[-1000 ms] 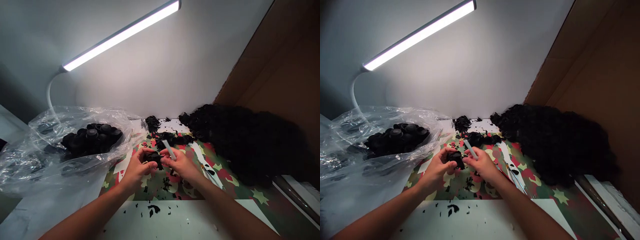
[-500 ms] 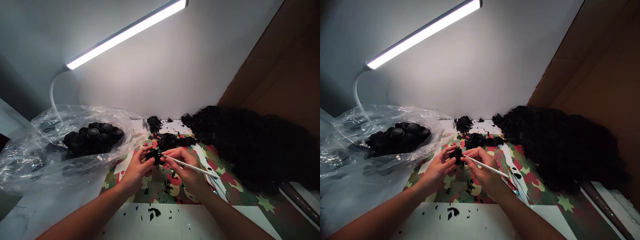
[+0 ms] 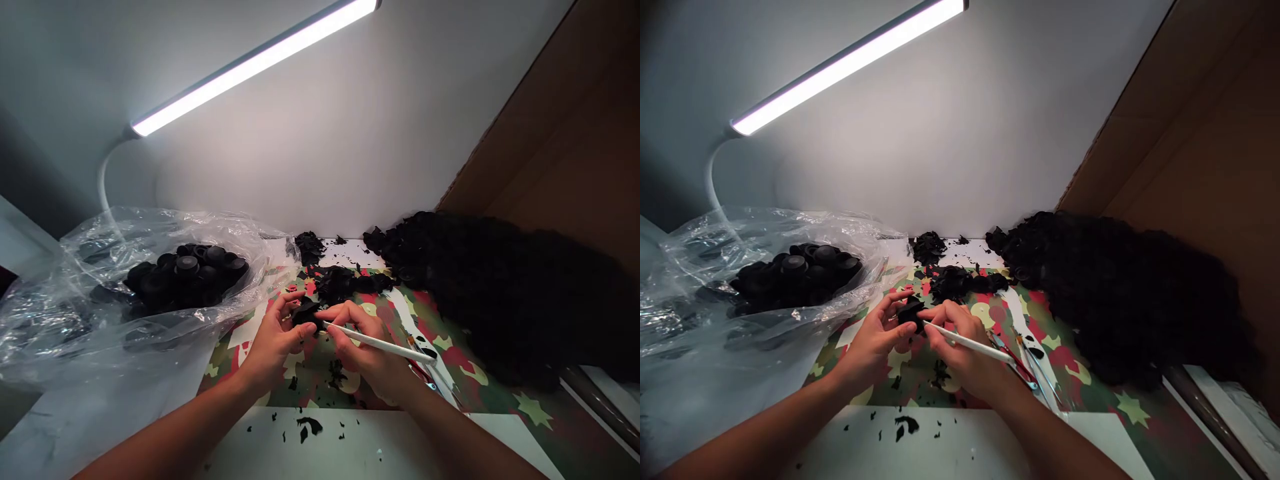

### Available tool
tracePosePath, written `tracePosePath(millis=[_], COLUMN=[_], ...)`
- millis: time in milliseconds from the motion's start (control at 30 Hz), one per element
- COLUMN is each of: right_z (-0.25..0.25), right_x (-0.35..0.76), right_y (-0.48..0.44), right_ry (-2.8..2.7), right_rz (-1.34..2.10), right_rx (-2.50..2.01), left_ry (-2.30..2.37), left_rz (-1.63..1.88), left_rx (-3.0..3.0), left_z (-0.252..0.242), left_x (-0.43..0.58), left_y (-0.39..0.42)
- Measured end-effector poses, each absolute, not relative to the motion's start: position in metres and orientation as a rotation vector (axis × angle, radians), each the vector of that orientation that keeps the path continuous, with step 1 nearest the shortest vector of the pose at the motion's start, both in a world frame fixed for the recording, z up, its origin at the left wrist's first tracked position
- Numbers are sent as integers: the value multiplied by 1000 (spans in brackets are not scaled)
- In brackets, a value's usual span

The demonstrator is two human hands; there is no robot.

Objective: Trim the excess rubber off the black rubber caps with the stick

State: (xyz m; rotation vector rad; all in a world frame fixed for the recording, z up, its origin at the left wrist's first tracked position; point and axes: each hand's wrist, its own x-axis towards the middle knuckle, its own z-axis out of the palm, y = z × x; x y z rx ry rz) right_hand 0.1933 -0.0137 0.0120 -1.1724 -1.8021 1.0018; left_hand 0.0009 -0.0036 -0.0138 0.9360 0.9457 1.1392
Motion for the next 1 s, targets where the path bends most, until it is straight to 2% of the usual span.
tracePosePath(millis=[300,433,533,733,833,1000], right_z=[10,0,-5,0,3,8], right_x=[192,187,188,212,221,216], right_y=[-15,-11,-3,16,22,17], right_ry=[-1872,-2043,-2074,-2064,-1945,-1799], right_rz=[938,436,23,-169,-100,604], right_rx=[-1174,-1089,-1220,-1554,-1576,-1424], left_ry=[1020,1037,990,726,572,546], left_rz=[1127,1154,1183,1100,1046,1013], left_rx=[961,981,987,858,857,795], left_z=[-14,-9,-7,-7,-5,-5], left_x=[-1,1,2,-4,-6,-5], left_y=[-2,-4,-6,-4,-5,-6])
